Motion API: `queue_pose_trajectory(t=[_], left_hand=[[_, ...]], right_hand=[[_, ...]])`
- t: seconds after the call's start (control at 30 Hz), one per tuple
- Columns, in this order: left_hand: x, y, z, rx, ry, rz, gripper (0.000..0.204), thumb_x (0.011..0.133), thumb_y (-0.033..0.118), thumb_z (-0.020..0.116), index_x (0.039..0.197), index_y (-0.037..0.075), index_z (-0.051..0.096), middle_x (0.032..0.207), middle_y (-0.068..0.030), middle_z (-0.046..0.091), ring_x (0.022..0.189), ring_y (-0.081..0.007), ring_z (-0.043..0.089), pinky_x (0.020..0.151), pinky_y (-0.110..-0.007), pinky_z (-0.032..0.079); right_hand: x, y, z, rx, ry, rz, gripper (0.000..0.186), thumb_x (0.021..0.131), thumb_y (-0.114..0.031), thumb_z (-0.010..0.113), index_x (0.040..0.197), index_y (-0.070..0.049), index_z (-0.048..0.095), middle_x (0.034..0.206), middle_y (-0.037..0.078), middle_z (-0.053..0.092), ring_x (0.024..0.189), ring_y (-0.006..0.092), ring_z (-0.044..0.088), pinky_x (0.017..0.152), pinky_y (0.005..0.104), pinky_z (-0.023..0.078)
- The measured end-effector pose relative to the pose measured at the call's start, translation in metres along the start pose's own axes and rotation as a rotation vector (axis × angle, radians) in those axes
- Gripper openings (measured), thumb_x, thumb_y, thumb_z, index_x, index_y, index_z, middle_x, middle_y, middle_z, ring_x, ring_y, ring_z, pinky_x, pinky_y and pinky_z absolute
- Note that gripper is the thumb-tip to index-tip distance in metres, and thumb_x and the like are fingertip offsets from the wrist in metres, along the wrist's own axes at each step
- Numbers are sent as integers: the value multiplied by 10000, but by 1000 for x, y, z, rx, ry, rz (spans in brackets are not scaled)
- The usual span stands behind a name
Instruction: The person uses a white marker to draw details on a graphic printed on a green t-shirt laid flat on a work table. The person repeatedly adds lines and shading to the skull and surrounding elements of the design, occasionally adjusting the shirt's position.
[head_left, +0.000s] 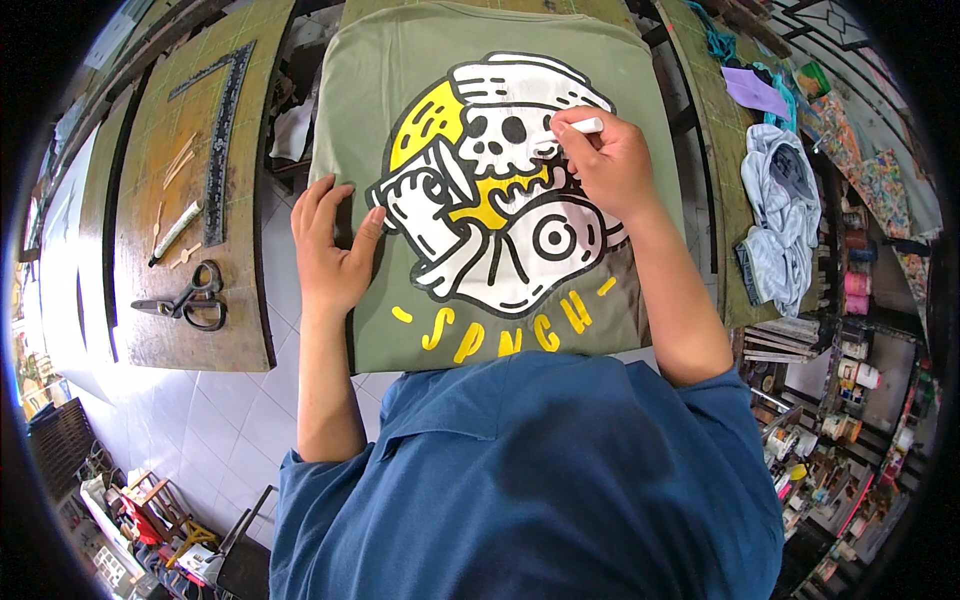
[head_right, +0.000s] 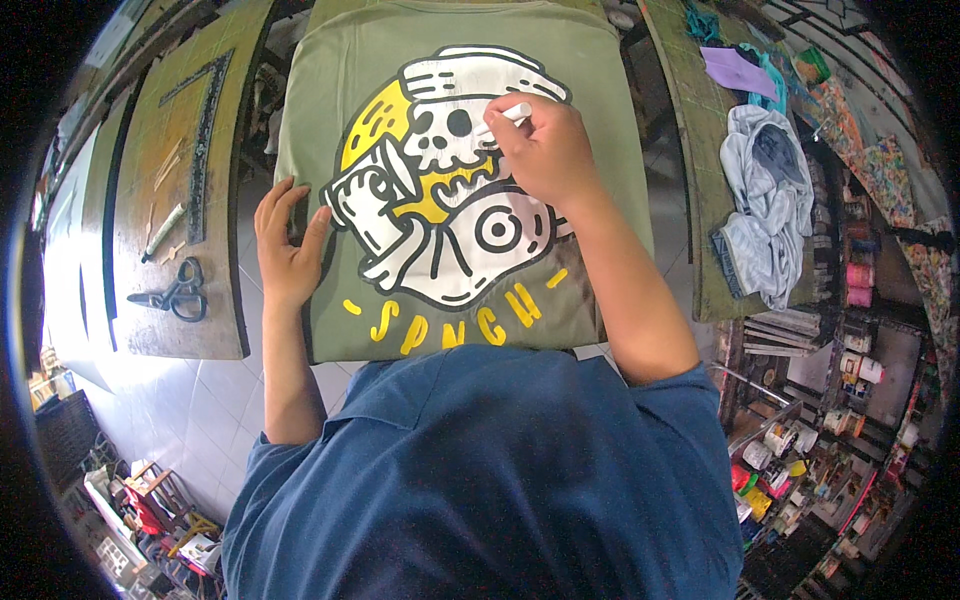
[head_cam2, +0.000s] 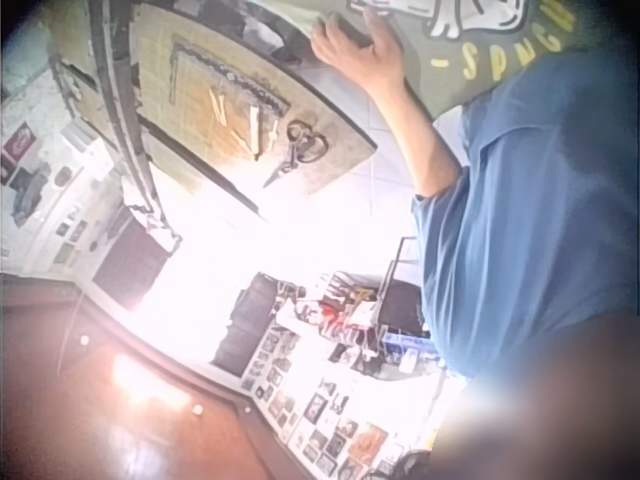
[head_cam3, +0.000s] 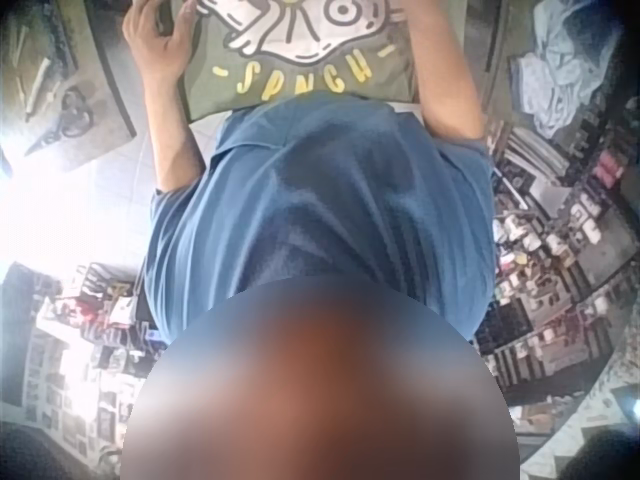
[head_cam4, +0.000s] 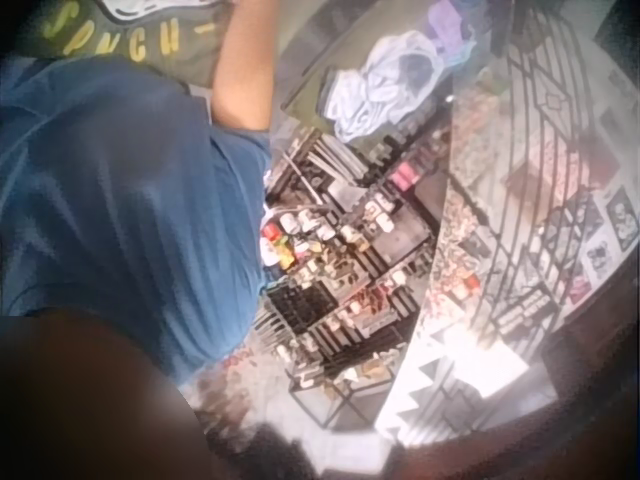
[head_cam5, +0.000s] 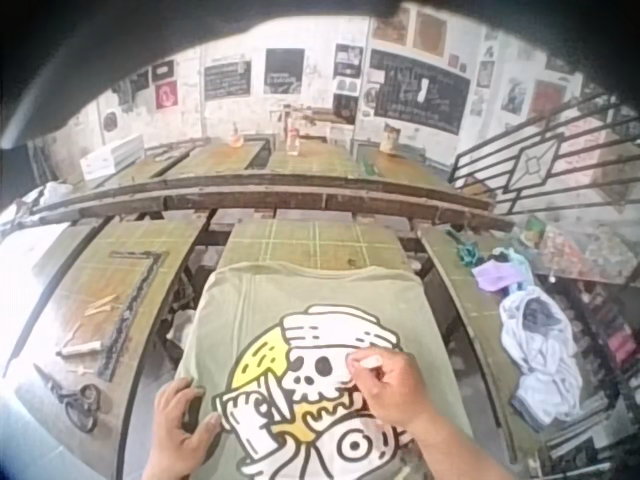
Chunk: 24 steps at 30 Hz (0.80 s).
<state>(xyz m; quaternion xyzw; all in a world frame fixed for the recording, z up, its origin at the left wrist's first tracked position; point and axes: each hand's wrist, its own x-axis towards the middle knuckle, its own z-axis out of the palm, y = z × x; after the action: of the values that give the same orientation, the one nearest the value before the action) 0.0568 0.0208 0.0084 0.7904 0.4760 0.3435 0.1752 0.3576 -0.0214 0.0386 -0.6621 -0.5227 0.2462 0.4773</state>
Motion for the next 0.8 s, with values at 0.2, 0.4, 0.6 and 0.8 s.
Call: queue_pose_trajectory(t=[0.2,0.4,0.6,0.8], left_hand=[[0,1,1,-8,2,-11,396,784,244,727,1077,12,596,1241,-168,524,1191,-343,437,994,-412,356],[-2,-4,2,9,55,11,403,750,244,745,1052,16,606,1223,-186,526,1170,-366,442,989,-427,361],[2,-2,2,-32,80,40,423,749,284,739,1025,-6,599,1172,-202,526,1129,-381,447,959,-440,374],[0,2,1,-21,76,0,431,746,299,745,1036,18,595,1188,-186,514,1149,-379,432,959,-438,380]], right_hand=[[-7,1,-6,35,-40,-23,149,839,-161,650,892,-23,671,578,24,597,497,58,518,469,236,387],[-14,1,4,34,-70,-25,174,856,-168,652,939,-17,668,780,35,661,576,66,564,513,232,451],[-20,-5,5,309,-5,4,166,892,-99,622,1020,5,635,895,45,656,664,82,580,621,219,496],[-22,-15,15,291,-84,11,211,902,-148,624,1048,4,630,780,41,629,611,65,540,536,196,447]])
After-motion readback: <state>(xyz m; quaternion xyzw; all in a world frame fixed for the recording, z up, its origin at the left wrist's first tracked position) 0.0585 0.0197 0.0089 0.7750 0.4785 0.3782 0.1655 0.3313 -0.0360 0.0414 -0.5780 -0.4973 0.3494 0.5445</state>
